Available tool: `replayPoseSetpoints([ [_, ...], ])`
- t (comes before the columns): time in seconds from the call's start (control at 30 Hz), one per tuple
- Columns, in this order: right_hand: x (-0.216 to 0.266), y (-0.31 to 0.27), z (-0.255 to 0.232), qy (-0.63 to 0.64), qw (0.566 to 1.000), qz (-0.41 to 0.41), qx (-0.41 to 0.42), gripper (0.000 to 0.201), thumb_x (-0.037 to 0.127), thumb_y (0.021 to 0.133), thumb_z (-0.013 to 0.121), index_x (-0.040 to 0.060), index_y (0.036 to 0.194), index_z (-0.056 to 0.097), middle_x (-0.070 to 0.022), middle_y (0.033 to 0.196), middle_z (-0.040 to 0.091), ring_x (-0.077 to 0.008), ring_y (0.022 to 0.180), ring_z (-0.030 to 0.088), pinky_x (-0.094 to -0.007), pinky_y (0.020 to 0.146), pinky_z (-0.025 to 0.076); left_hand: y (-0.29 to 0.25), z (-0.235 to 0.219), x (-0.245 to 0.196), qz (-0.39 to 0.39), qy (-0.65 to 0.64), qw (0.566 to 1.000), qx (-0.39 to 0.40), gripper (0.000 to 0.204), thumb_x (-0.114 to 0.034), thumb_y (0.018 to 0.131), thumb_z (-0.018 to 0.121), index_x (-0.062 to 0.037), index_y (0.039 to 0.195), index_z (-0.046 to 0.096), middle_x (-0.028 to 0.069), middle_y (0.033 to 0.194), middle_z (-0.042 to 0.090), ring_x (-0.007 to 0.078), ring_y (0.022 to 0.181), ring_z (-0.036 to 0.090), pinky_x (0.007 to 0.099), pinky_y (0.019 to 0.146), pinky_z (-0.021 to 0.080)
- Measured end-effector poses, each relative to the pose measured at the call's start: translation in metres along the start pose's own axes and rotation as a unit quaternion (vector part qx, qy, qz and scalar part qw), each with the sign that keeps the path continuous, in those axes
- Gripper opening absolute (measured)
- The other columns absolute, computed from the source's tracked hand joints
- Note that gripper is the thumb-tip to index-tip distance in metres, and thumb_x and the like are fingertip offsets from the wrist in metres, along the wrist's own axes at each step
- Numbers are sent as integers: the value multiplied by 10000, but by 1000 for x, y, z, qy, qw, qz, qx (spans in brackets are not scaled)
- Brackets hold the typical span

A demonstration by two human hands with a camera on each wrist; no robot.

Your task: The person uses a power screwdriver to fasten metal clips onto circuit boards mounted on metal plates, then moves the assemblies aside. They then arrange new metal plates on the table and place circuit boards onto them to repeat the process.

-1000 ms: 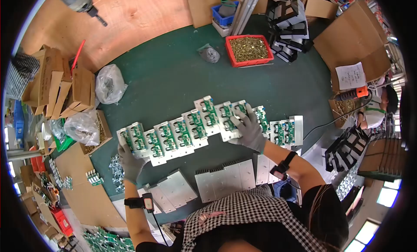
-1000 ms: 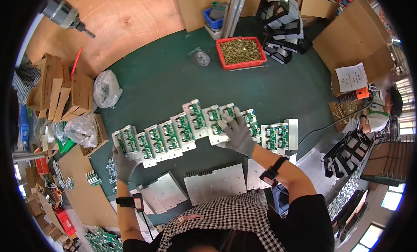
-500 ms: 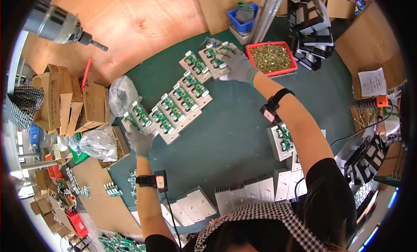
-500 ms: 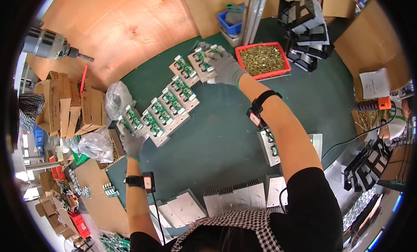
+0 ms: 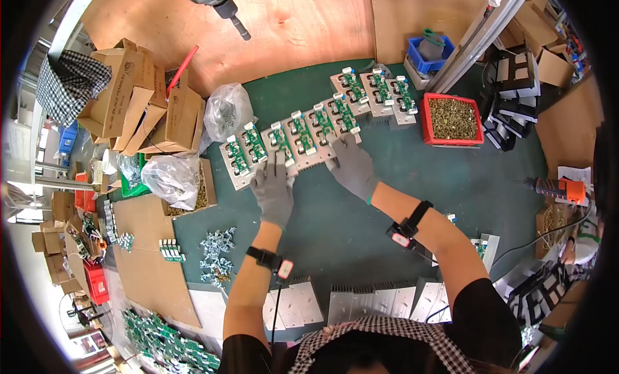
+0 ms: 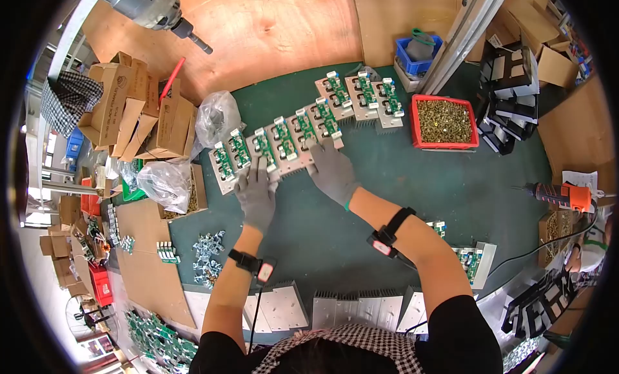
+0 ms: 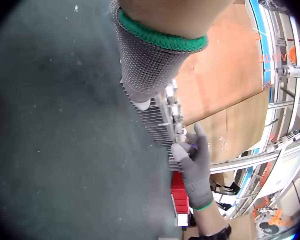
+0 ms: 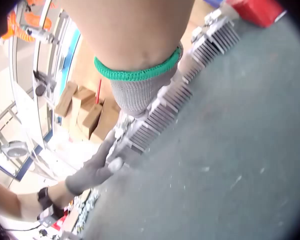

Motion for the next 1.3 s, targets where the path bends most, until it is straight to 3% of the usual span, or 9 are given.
replayPoseSetpoints([
  [0.23, -7, 28, -31, 110, 994, -15, 19, 547, 211, 846, 672, 101, 1342, 467, -150, 1372, 444, -370, 1167, 560, -437, 940, 498, 84, 14, 25, -51, 19, 998, -36, 569, -236, 820, 685, -158, 1356, 513, 60, 1371, 522, 312, 1144, 494, 499, 1003, 383],
  [0.5, -149, -216, -212, -40, 971, 167, -164, 579, 190, 836, 692, 73, 1362, 481, -177, 1340, 514, -343, 1247, 516, -386, 1025, 438, 9, 22, 118, 107, -42, 990, -76, 723, -451, 916, 562, -114, 1509, 321, 199, 1502, 345, 413, 1395, 296, 550, 1130, 231],
  [0.57, -182, -303, -228, -79, 943, 265, -183, 574, 222, 841, 690, 72, 1357, 490, -188, 1340, 512, -356, 1244, 515, -390, 1020, 440, 12, 1, 94, 34, 163, 982, -90, 711, -420, 928, 557, -90, 1509, 312, 200, 1494, 354, 411, 1379, 318, 532, 1128, 252],
  [0.7, -201, -405, -213, -113, 834, 514, -167, 619, 348, 837, 696, 68, 1353, 502, -205, 1327, 523, -372, 1224, 525, -416, 1001, 450, -11, -53, -54, 146, -242, 956, -75, 611, -259, 910, 637, 8, 1418, 429, 233, 1397, 475, 413, 1226, 504, 476, 1066, 394],
  [0.8, -231, -446, -173, 299, 777, 538, -129, 719, 460, 800, 712, 59, 1356, 494, -213, 1309, 540, -373, 1202, 538, -443, 984, 457, -80, -25, -185, 25, -430, 857, 282, 761, -360, 888, 681, 53, 1444, 365, 279, 1415, 463, 389, 1314, 474, 432, 1102, 368],
  [0.93, -187, -408, -186, 11, 819, 567, -84, 748, 501, 738, 760, 171, 1362, 512, -216, 1214, 570, -375, 1114, 583, -445, 952, 472, -126, -11, -310, 11, -393, 853, 344, 1124, -466, 767, 770, 15, 1531, 100, 284, 1513, 267, 400, 1370, 372, 453, 1110, 356],
  [1.03, -196, -421, -186, 40, 844, 525, -101, 735, 488, 749, 756, 168, 1364, 510, -214, 1185, 581, -376, 1089, 590, -456, 957, 468, -110, -21, -346, 45, -310, 904, 290, 1143, -447, 723, 801, -71, 1551, 110, 230, 1549, 210, 422, 1349, 348, 461, 1083, 388],
  [1.13, -211, -429, -189, 256, 763, 572, -160, 769, 472, 749, 761, 92, 1364, 500, -228, 1177, 602, -366, 1116, 594, -445, 970, 468, -100, -18, -359, 87, -255, 919, 289, 1055, -393, 709, 802, -111, 1529, 201, 183, 1508, 294, 419, 1250, 425, 447, 1043, 423],
  [1.3, -222, -415, -174, 55, 800, 594, -64, 762, 475, 716, 778, 61, 1307, 533, -201, 1200, 628, -360, 1157, 594, -422, 1003, 458, -96, -26, -338, 89, -282, 906, 302, 967, -344, 692, 797, -115, 1484, 292, 163, 1411, 383, 410, 1220, 446, 453, 1021, 432],
])
Point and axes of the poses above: each hand's wrist, its own y-axis towards the middle knuckle, its own z-axis out of the palm, x = y × z, the point moved 1 cm from there along y, towards the middle knuckle
